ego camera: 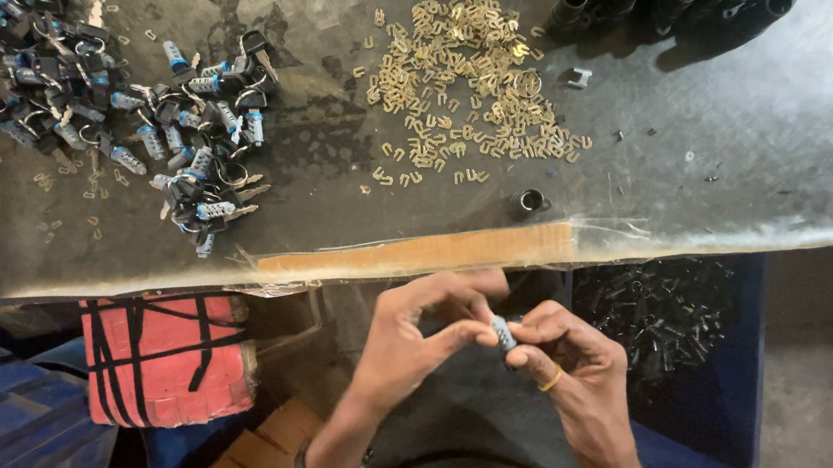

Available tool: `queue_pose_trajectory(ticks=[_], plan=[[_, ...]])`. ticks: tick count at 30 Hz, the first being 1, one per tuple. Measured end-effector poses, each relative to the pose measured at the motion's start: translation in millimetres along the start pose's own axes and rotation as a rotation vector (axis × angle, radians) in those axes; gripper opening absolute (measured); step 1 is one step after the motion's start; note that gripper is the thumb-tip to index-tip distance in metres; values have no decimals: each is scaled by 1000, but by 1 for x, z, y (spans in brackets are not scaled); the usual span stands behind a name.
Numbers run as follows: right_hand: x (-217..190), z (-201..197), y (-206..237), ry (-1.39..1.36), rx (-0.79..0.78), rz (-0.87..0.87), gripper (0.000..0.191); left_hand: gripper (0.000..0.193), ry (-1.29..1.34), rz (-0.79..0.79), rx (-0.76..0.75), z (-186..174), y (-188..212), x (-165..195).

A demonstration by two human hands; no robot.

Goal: The person sits at a workbench assembling small fittings. They pick a black cylindrical housing, insert a small silver metal component into it by hand, press it into place, and set the assembled unit on the table, repeating this cycle with more housings and components.

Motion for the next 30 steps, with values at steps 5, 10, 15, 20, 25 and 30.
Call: queue_pose_trajectory(ticks=[5,10,15,20,25,30], plan=[[-19,7,1,-92,-17,-67,33,18,555,-159,-114,15,3,-33],[-69,8,-8,169,85,-270,48,19,677,106,-92,18,3,-8],[-128,1,-39,920,443,-527,49,20,802,-26,25,-2,5,-11],[-131,22,-60,1132,381,-593,38,26,728,-193,150,-3,11,-28],[-99,10,-48,388,152,-508,34,57,1114,-548,216,13,31,-49],[-65,-9,-19,-88,86,-489,45,55,1019,-485,13,23,36,-52]])
Point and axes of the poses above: each hand's wrist, its own y-axis away from the middle knuckle, its own z-axis out of the palm, x = y × z, the point moved 10 cm from there along -y, towards the middle knuckle, and after that the axes turned 7 degrees about y, right-handed, at the moved point
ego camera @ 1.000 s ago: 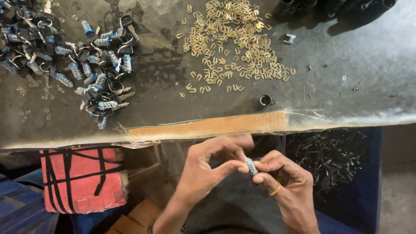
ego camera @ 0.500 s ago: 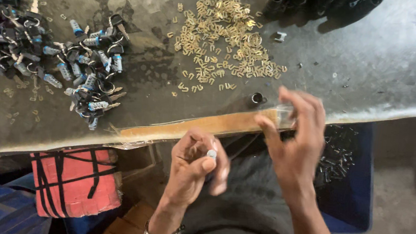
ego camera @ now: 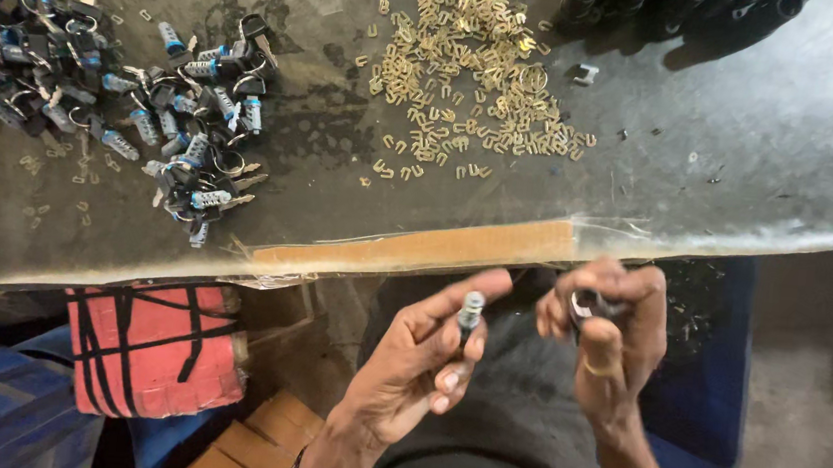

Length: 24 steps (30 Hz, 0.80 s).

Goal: The person sits at a workbench assembling small fittings. They pick a black cylindrical housing, insert a small silver metal component into it by hand, press it into place, and set the assembled unit on the table, repeating this cycle with more housings and components.

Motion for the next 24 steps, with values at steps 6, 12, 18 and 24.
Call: queue_pose_trajectory(ticks=[6,12,18,24], plan=[[19,-3,31,-272,104,126,45,37,208,-29,-292,14,4,-20],[24,8,38,-468,63,209,32,45,-56,-73,-324,33,8,-21],[23,-2,38,-209,163,204,30,44,-585,138,-183,37,6,1],[17,-6,40,13,197,161,22,28,-1142,384,-43,53,12,23]])
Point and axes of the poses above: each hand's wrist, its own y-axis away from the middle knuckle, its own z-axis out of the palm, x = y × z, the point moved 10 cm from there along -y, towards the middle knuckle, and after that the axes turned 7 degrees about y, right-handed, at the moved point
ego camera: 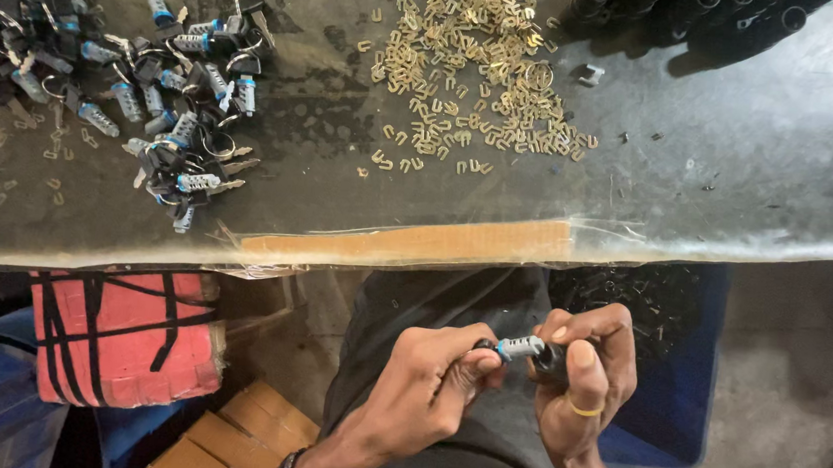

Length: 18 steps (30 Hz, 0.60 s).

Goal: The person sits at a workbench assembling small fittings. They pick a black cylindrical housing, insert a small silver metal component into it by hand, press it into place, and set the assembled unit on the table, repeating this cycle with more housings and components.

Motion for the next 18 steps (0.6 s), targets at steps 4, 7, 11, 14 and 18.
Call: queue_pose_trajectory(ticks=[4,7,11,14,18], plan=[[-8,-9,0,258,6,-81,23,20,-290,196,58,0,-1,26],[-21,-11,0,499,-54,-191,27,18,-475,252,29,7,-1,28],[-13,-21,-2,763,-143,-43,24,21,-605,336,-72,23,-2,19],[-2,-30,1,857,-134,73,27,21,-604,360,-133,33,-7,4],[5,-43,3,861,-60,63,29,19,-522,311,-142,42,-14,-22]])
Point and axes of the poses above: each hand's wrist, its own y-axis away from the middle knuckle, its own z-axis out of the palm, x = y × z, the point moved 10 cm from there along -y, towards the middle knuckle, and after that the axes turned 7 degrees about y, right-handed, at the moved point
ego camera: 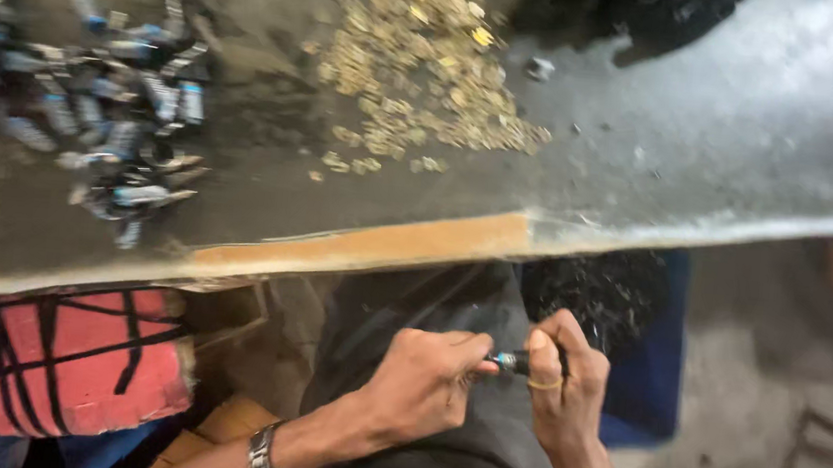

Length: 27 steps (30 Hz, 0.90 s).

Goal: The person sits at a workbench assembling small fittings. They pick a black cylindrical housing, insert a small silver metal component into it by hand, press it into place, and set the assembled unit on the table, repeating this cycle with more housings and components.

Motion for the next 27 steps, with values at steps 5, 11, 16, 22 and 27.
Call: queue_pose_trajectory(ticks=[5,11,16,22,27], plan=[[22,6,12,5,-95,48,30,19,-76,12,-105,21,9,-10],[24,9,9,3,-112,45,34,16,-18,-59,-143,22,7,-13],[33,17,6,-325,-235,340,32,23,59,-143,-200,6,-4,-8],[11,37,-10,-558,-301,397,41,23,-31,-151,-166,-41,-16,2],[-11,43,-32,-467,-219,327,43,18,-94,-93,-38,-64,-20,3]])
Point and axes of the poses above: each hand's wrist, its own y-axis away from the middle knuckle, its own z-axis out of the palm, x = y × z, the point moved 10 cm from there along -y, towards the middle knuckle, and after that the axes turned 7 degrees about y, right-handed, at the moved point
